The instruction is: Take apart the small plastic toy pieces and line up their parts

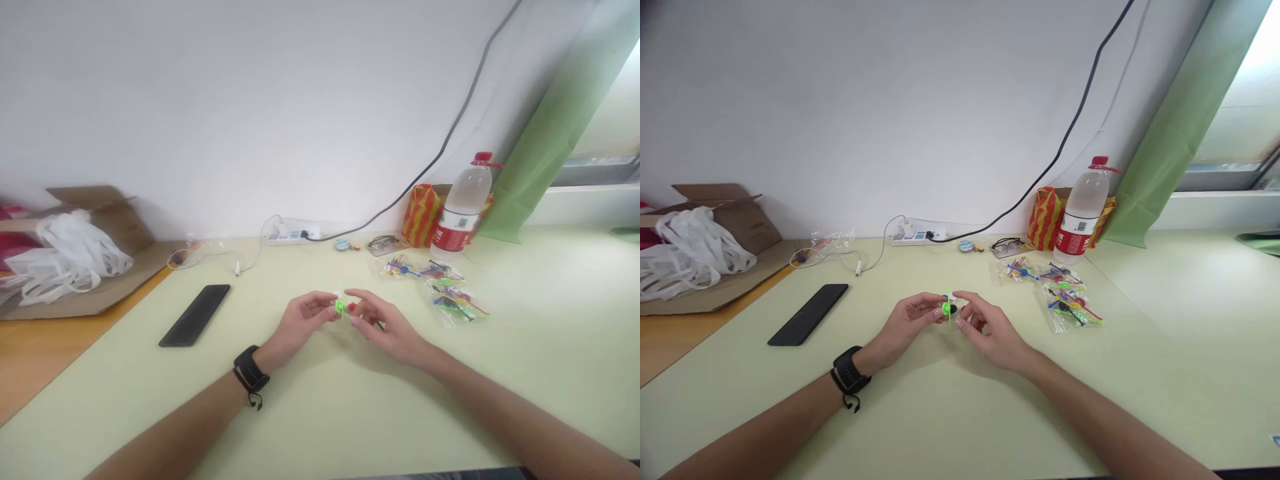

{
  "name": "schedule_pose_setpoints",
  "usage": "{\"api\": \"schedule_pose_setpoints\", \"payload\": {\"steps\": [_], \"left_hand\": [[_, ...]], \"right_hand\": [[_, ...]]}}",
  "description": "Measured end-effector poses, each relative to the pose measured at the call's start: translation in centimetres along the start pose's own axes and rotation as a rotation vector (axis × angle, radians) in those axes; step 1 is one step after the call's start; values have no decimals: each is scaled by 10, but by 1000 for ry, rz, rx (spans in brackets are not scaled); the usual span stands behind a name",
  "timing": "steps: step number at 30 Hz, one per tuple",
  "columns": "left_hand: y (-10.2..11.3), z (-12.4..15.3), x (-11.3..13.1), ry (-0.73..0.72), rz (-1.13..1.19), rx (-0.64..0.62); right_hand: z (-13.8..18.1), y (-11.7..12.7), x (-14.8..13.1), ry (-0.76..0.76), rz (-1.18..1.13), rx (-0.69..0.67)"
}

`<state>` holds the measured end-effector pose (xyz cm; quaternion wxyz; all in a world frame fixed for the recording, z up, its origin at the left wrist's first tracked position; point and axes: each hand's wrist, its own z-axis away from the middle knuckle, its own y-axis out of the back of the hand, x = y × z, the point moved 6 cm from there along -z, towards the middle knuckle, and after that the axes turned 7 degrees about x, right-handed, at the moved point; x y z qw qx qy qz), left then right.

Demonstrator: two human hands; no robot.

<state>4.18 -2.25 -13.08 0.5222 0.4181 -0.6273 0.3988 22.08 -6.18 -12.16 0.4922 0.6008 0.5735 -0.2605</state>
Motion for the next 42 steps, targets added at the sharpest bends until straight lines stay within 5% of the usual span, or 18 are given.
{"api": "schedule_pose_setpoints", "payload": {"steps": [9,15,21,42], "left_hand": [[2,-1,-5,100,-14,-16],[3,-1,-7,109,-26,-27],[2,-1,-8,112,3,-40],[-13,5,-6,110,-15,-176]], "right_hand": [[7,3,-1,287,351,69],[1,5,-10,199,325,-3],[-2,11,-10,92,174,86],[1,-6,2,51,98,-45]]}}
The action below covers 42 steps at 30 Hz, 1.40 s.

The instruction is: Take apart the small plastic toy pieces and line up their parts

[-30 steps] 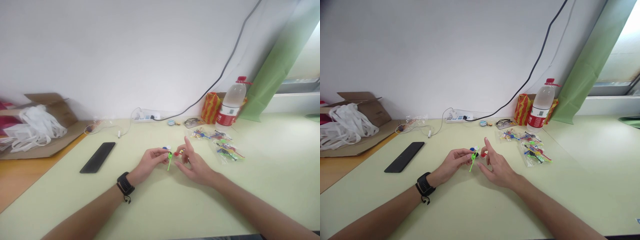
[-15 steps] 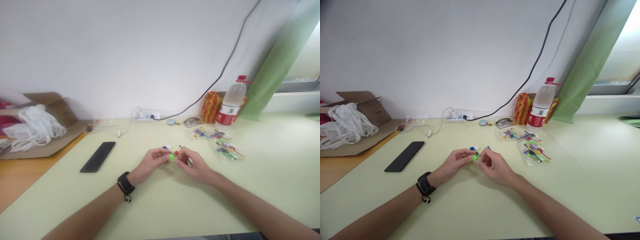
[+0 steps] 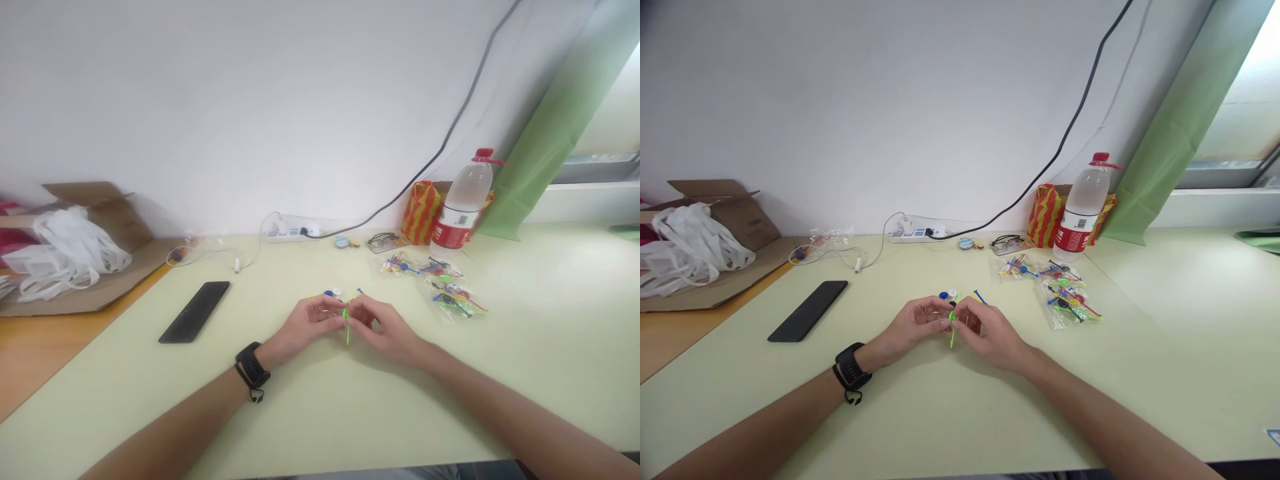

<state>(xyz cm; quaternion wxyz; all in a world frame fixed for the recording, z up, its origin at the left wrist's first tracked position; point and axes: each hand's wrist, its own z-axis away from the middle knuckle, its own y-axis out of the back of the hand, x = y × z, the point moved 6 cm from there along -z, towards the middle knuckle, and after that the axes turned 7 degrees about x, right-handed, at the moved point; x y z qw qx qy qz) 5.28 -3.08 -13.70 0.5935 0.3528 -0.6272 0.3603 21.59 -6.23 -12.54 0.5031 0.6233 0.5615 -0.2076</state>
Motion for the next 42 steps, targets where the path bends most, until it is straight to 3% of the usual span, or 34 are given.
{"api": "schedule_pose_setpoints", "payload": {"steps": [18,21,24,32,42], "left_hand": [[7,-3,3,-65,-26,96],[8,-4,2,-60,-20,103],[8,-3,3,-56,-14,100],[3,-1,4,-48,-24,69],[-1,3,2,-11,-28,30]], "right_hand": [[1,8,8,-94,-3,46],[-2,16,14,-184,38,106],[-5,20,10,-157,14,154],[-1,6,-6,-63,-92,43],[-1,0,-6,-54,-11,-24]]}}
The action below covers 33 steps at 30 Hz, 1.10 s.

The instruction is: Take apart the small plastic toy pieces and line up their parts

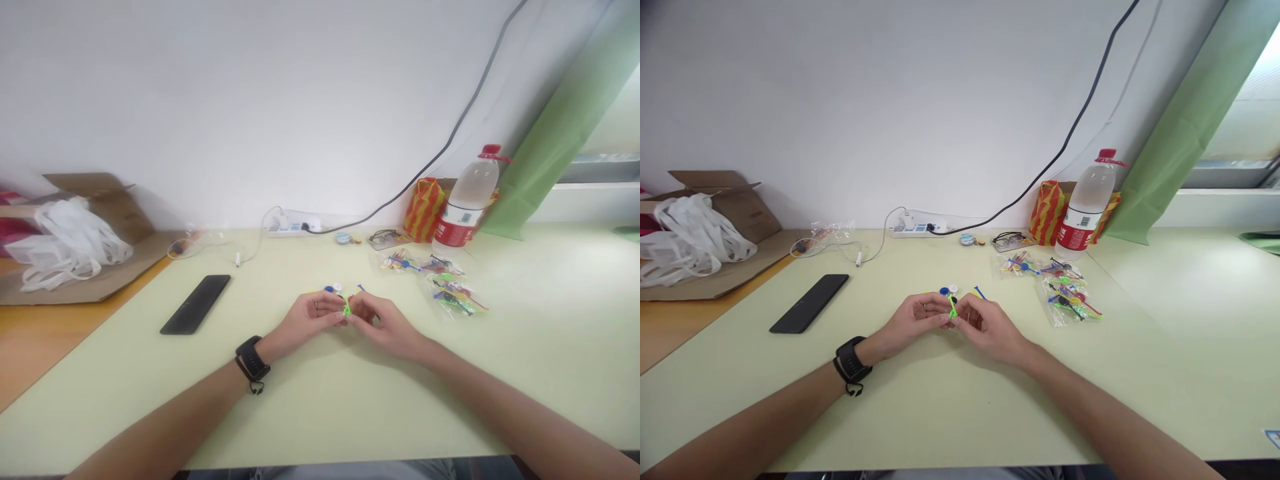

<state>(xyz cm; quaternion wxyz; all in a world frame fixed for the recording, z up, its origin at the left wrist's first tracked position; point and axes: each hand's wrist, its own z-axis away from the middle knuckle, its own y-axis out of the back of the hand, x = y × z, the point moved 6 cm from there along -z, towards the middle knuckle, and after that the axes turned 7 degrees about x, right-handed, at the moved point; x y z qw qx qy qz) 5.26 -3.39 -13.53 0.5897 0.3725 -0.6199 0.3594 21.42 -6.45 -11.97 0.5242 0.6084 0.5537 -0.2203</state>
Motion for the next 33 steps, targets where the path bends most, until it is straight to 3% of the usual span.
{"api": "schedule_pose_setpoints", "payload": {"steps": [3,7,13,20,23,26,29,33], "left_hand": [[0,1,3,-26,-61,0],[6,1,10,-187,-301,63],[11,2,14,-435,-757,115],[3,5,15,-488,-929,23],[-4,9,13,-520,-1012,-68],[-11,12,10,-537,-1034,-149],[-14,13,8,-514,-1011,-198],[-15,13,10,-482,-1002,-224]], "right_hand": [[0,3,0,22,15,12],[-5,19,7,25,89,122],[-14,63,31,-46,487,348],[-16,75,57,-153,805,193],[-16,71,47,-51,779,215],[-15,60,34,35,707,117],[-12,49,28,37,708,14],[-10,41,30,-11,702,-27]]}}
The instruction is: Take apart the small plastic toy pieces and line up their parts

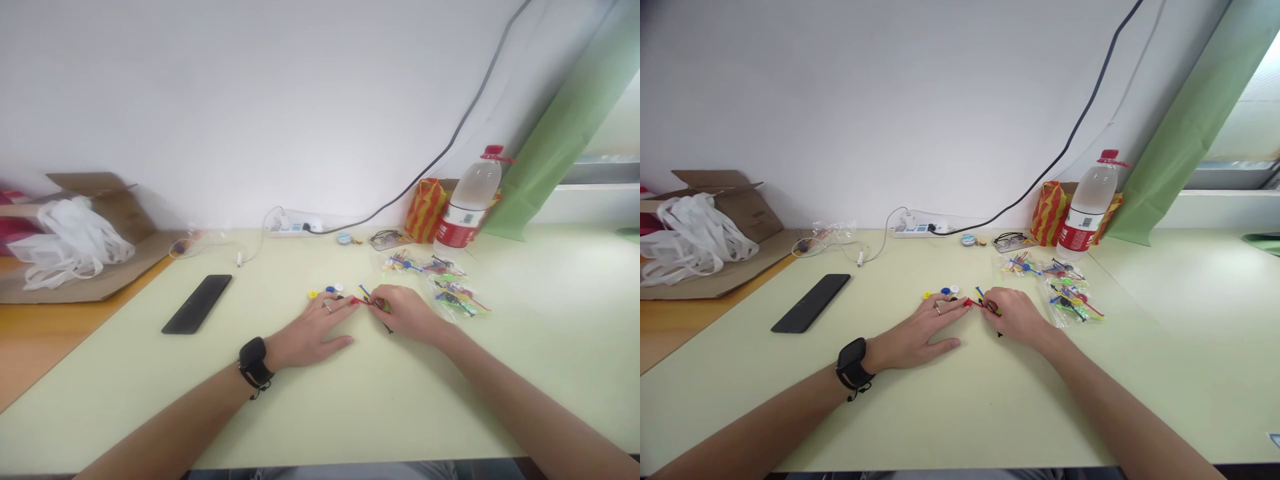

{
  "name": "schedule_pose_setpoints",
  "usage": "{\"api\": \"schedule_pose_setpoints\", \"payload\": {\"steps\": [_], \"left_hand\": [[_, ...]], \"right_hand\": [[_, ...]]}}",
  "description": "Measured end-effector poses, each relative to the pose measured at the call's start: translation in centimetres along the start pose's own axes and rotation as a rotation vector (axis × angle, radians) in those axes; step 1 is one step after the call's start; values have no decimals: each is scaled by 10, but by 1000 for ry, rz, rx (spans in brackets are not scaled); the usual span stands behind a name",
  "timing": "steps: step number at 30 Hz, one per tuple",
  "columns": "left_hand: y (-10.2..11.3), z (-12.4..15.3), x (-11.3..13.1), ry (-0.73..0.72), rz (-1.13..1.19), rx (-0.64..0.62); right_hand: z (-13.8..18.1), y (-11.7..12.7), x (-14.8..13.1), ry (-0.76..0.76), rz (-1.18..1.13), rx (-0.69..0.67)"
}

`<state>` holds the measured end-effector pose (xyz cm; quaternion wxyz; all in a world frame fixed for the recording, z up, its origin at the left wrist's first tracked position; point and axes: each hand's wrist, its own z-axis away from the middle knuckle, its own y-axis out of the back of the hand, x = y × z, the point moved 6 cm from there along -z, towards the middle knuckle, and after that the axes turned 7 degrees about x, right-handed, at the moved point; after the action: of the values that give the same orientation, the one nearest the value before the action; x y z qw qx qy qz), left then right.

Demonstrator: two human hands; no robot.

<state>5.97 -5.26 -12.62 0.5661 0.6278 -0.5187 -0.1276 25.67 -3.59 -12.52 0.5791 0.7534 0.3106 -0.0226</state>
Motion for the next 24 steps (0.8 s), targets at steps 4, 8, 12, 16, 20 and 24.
{"api": "schedule_pose_setpoints", "payload": {"steps": [4,8,12,16,20,24], "left_hand": [[4,-1,1,-5,14,43],[4,-1,-1,-1,3,68],[3,-1,-2,-4,-4,76],[5,-2,1,1,17,71],[8,-4,6,8,32,93],[8,-4,7,-20,22,106]], "right_hand": [[0,-4,-1,-26,-10,7],[0,1,-1,-14,2,61],[-2,9,8,-88,-38,109],[-3,10,15,-144,-139,91],[-3,12,10,-106,-163,97],[0,15,3,-105,-59,16]]}}
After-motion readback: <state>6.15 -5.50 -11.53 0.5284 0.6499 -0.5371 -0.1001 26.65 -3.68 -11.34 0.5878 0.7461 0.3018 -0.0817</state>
